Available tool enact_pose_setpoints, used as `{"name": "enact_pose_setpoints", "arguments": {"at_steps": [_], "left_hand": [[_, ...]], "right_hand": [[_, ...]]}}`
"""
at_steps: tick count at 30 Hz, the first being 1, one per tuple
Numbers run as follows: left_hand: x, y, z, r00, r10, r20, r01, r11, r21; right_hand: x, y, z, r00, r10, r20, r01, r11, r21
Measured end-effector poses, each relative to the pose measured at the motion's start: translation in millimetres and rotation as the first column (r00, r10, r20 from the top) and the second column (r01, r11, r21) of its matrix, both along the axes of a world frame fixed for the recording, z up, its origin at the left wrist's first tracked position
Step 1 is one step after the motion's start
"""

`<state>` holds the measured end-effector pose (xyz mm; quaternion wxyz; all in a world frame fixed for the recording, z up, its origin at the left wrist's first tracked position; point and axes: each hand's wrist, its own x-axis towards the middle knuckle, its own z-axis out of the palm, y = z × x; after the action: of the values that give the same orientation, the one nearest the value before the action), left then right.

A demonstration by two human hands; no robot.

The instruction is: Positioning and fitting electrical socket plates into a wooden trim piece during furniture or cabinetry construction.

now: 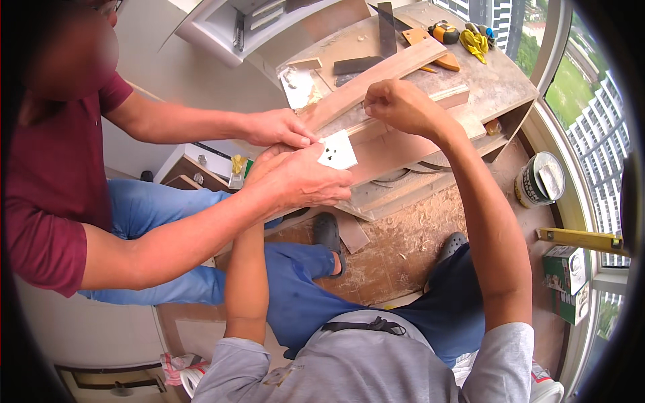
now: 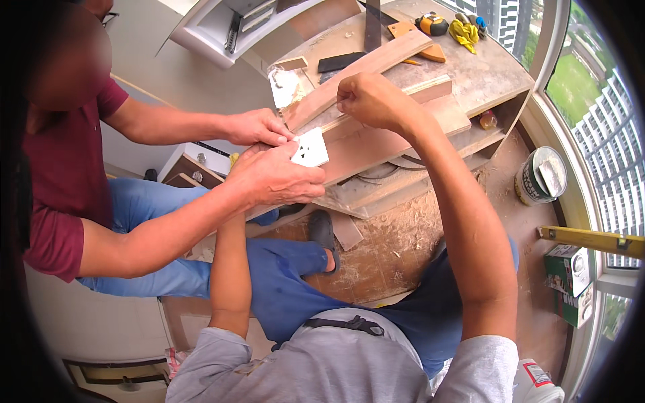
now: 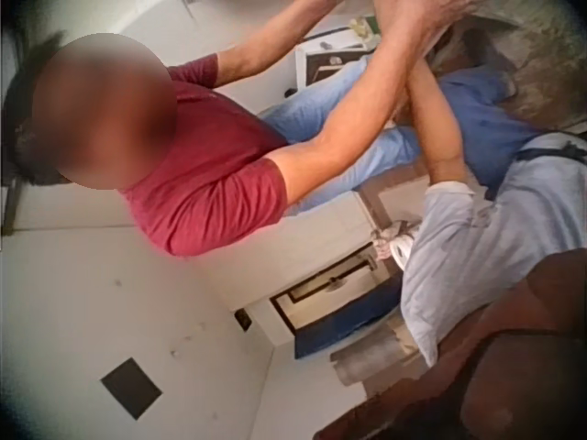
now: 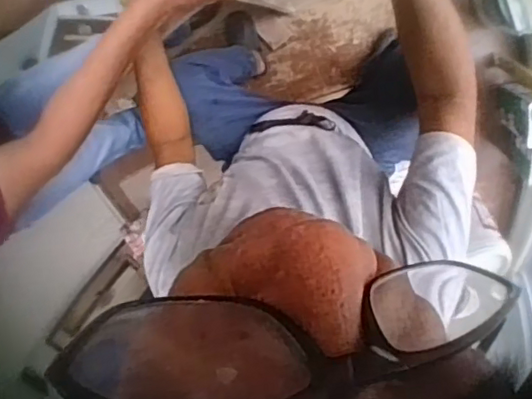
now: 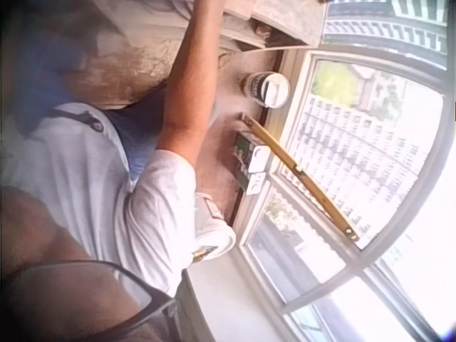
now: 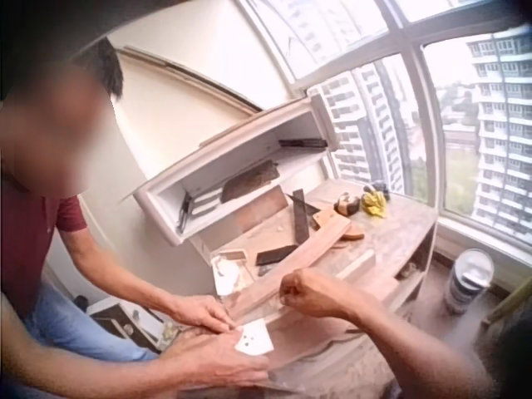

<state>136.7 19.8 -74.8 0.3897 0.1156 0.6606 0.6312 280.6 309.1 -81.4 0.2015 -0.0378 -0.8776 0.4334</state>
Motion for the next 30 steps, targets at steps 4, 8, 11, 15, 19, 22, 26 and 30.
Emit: {"name": "enact_pose_setpoints", "arguments": {"at_steps": [4,8,11,15,19,22,26,30], "left_hand": [[-86.3,-49.9,-72.0,0.972,-0.192,-0.135,0.181,0.979,-0.093],[-75.4,-38.9,-66.3,0.982,-0.166,-0.091,0.16,0.985,-0.062],[-31.7,-20.6,-27.8,1.0,-0.017,0.005,0.017,1.0,0.006],[-14.5,-29.4,-7.1,0.961,0.073,-0.266,-0.084,0.996,-0.028],[-21.6,-55.9,-8.8,0.772,-0.096,-0.629,0.058,0.995,-0.08],[-17.5,-63.6,-4.8,0.664,-0.113,-0.739,0.065,0.993,-0.094],[-17.9,-75.5,-5.0,0.611,-0.157,-0.776,0.061,0.987,-0.152],[-17.3,-77.4,-8.9,0.593,-0.172,-0.786,0.055,0.983,-0.173]], "right_hand": [[-7.7,-5.8,1.4,0.999,0.033,-0.029,-0.032,0.999,0.034],[-4.9,2.5,-5.5,0.999,0.019,-0.026,-0.017,0.998,0.064],[-2.6,4.9,-8.9,0.999,0.002,-0.039,-0.001,1.0,0.031],[-5.2,2.8,-6.3,1.0,0.005,-0.007,-0.005,1.0,0.002],[-6.7,1.7,-5.7,0.999,0.002,-0.034,-0.002,1.0,0.003],[-6.9,1.9,-5.6,0.999,0.002,-0.039,-0.001,1.0,0.014],[-8.4,1.7,-6.7,1.0,0.011,-0.014,-0.011,1.0,0.027],[-10.6,2.2,-10.6,0.998,0.003,-0.056,-0.001,0.999,0.043]]}}
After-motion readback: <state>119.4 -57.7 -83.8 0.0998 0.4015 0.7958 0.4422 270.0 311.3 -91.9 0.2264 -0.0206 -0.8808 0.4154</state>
